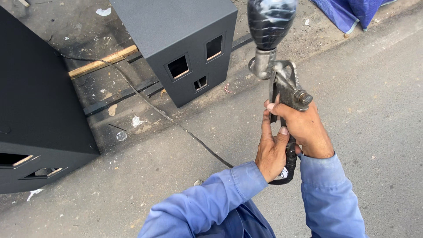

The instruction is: The person prepares a spray gun and then uses it to apply black paint to large speaker cabinets.

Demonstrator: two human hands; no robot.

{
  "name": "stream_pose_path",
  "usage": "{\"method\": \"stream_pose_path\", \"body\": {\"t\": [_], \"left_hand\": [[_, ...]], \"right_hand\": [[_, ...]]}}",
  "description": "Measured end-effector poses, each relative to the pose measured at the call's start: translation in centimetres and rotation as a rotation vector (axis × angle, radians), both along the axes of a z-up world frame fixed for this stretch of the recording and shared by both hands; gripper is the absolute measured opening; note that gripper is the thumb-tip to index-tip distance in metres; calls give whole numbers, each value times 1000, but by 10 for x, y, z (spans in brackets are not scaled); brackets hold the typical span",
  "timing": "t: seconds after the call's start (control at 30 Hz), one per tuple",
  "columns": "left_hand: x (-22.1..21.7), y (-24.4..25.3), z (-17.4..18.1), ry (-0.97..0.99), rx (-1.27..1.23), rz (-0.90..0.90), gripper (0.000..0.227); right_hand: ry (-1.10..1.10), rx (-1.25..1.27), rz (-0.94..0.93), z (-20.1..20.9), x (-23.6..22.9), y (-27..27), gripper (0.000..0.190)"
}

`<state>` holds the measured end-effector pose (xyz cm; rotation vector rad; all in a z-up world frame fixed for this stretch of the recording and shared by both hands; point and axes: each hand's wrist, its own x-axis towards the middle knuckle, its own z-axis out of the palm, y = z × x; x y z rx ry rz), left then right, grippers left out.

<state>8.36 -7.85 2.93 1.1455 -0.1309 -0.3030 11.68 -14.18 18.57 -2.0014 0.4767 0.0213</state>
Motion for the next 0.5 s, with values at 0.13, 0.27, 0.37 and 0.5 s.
{"method": "stream_pose_path", "body": {"t": [0.13, 0.27, 0.37, 0.5], "left_hand": [[7, -16, 11, -46, -32, -42, 78], [-1, -32, 14, -35, -45, -33, 79], [0, -47, 17, -32, -30, -14, 79], [3, -68, 24, -34, -6, -26, 80]], "right_hand": [[-98, -20, -45, -45, 21, -38, 15], [-70, 18, -30, -24, 9, -41, 15], [-42, 67, 12, -17, 10, -49, 16], [-75, 20, 28, -41, 27, -90, 15]]}}
